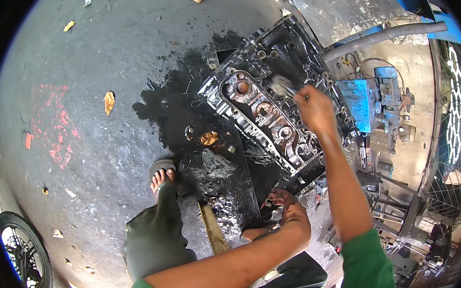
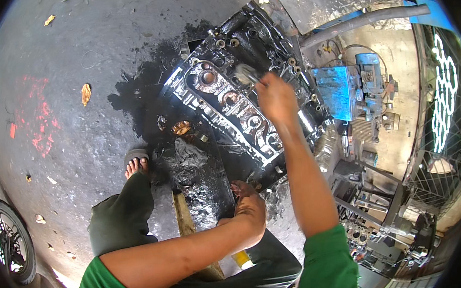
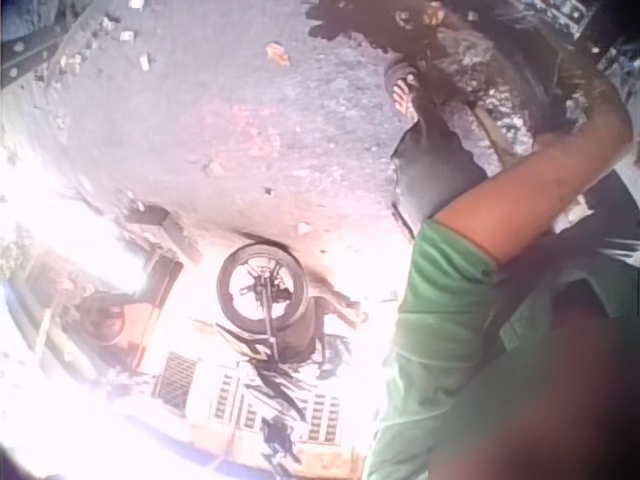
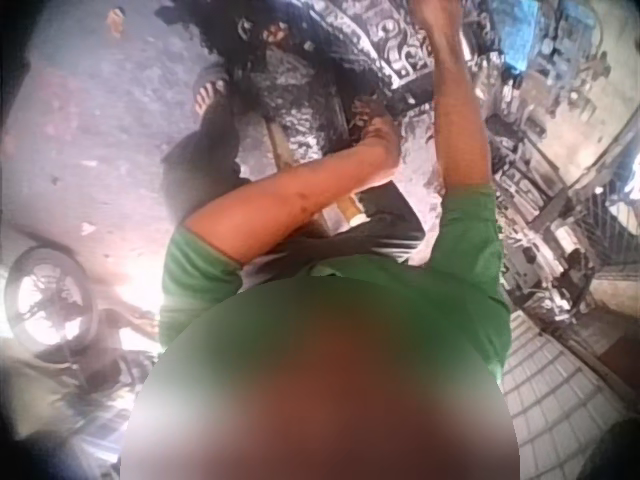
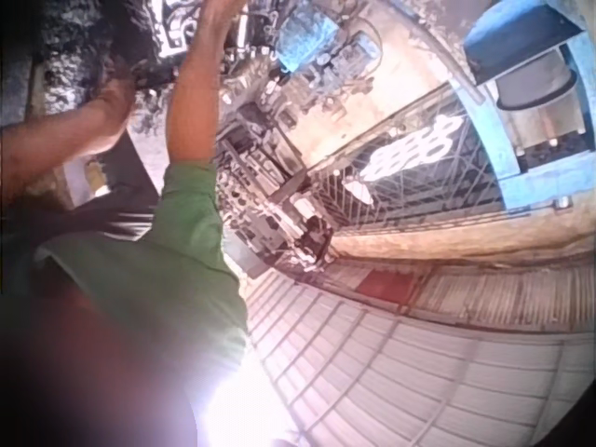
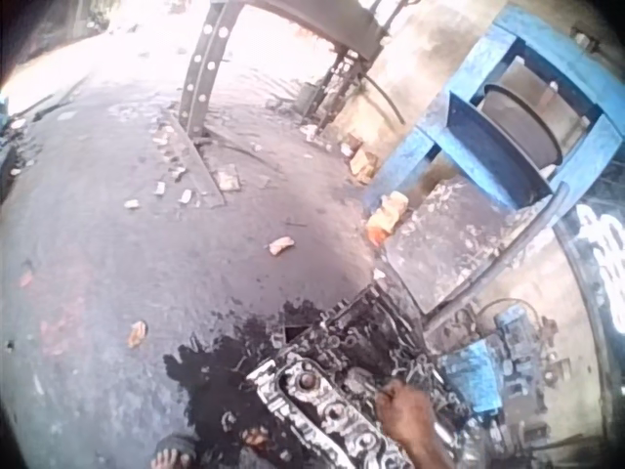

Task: The person scrubs the surface of a disassembled engine block with a brush and a rag, removing grime and oil. The person repeatedly wipes different areas of the engine block, focusing on the top surface and cylinder openings.

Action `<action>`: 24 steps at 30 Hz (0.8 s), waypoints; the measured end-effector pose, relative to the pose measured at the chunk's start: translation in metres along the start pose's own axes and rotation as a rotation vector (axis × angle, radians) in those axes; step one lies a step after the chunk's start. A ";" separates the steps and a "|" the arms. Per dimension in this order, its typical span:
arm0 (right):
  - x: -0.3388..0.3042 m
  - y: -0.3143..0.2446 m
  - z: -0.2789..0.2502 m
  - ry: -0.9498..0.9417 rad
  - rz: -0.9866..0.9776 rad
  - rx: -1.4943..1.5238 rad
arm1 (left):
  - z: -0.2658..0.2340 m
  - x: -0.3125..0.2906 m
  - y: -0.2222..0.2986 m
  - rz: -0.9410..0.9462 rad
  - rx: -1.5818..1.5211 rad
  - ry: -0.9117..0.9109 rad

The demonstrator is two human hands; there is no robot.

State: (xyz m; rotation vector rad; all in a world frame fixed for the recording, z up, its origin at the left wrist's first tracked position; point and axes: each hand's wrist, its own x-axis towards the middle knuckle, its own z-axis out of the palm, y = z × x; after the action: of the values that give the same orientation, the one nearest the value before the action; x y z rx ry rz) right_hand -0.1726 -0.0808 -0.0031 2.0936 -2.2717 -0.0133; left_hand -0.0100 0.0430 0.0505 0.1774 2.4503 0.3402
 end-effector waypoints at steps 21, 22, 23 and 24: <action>0.035 0.005 -0.005 -0.289 0.559 0.509 | 0.010 0.020 0.007 0.068 -0.155 0.076; 0.034 0.008 -0.006 -0.314 0.434 0.537 | 0.011 0.023 0.010 0.079 -0.196 0.109; 0.033 0.009 -0.007 -0.227 0.262 0.371 | 0.012 0.026 0.011 0.034 -0.232 0.130; 0.033 0.009 -0.008 -0.321 0.344 0.257 | 0.013 0.028 0.013 0.026 -0.284 0.160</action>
State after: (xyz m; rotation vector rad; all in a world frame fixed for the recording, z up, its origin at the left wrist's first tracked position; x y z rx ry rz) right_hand -0.1841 -0.1130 0.0060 1.8863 -2.9436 -0.0492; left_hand -0.0237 0.0641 0.0281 0.0617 2.5230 0.7324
